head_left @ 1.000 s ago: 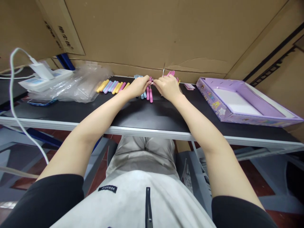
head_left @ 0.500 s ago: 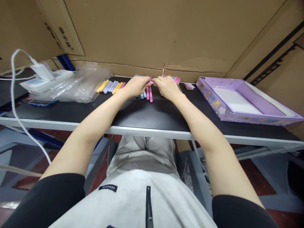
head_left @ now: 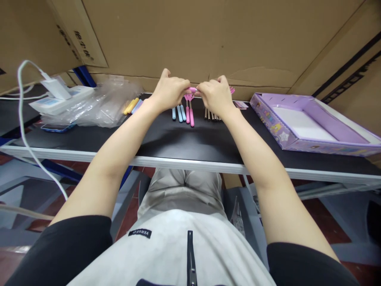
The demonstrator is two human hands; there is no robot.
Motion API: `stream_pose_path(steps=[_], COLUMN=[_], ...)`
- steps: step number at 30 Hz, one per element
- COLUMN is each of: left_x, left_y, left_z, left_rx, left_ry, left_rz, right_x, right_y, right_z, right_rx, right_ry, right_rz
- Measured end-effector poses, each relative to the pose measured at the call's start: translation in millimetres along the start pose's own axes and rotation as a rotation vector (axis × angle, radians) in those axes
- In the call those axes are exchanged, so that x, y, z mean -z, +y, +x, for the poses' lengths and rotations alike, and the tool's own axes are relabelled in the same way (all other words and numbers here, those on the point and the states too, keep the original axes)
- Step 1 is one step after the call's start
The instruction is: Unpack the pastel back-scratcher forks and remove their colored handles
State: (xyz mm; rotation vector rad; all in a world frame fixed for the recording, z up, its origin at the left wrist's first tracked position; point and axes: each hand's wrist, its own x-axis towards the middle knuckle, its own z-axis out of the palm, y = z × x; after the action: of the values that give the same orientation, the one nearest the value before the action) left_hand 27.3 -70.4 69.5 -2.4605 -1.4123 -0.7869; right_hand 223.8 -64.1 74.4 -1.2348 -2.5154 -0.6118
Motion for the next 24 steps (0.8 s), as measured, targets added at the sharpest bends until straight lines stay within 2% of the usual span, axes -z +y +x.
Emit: stream_pose_path(steps=[2, 4, 8, 9, 11, 13, 19, 22, 24], left_x=[14.0, 30.9, 63.6, 68.0, 69.8, 63.4, 28.9, 9.7, -2.3], left_y=[-8.7, -34.2, -121.3, -141.1, -166.7, -170.0, -124.7, -132.4, -149.4], left_z=[-1.9, -13.4, -56.3, -65.0, -72.7, -66.8, -25.1, -18.0, -18.9], left_rx=[0.026, 0.096, 0.474, 0.560, 0.600, 0.582, 0.601, 0.651, 0.597], left_ry=[-0.015, -0.022, 0.060, 0.041, -0.011, -0.093, -0.269, -0.266, -0.212], left_rz=[0.034, 0.083, 0.194, 0.224, 0.167, 0.087, 0.031, 0.049, 0.092], right_x=[12.7, 19.3, 13.5, 10.1, 3.5, -1.6, -13.1, -16.6, -17.0], right_y=[2.8, 20.6, 84.1, 97.2, 111.6, 110.8, 91.1, 93.0, 94.4], right_z=[1.5, -3.7, -32.7, -40.3, -51.1, -54.1, -40.1, -36.4, -36.2], right_rx=[-0.035, -0.125, -0.519, -0.574, -0.551, -0.456, -0.244, -0.162, -0.137], right_ry=[-0.039, -0.073, -0.102, -0.090, -0.116, -0.126, -0.105, -0.078, -0.077], right_rz=[-0.014, -0.021, -0.071, -0.067, -0.042, -0.056, -0.090, -0.078, -0.076])
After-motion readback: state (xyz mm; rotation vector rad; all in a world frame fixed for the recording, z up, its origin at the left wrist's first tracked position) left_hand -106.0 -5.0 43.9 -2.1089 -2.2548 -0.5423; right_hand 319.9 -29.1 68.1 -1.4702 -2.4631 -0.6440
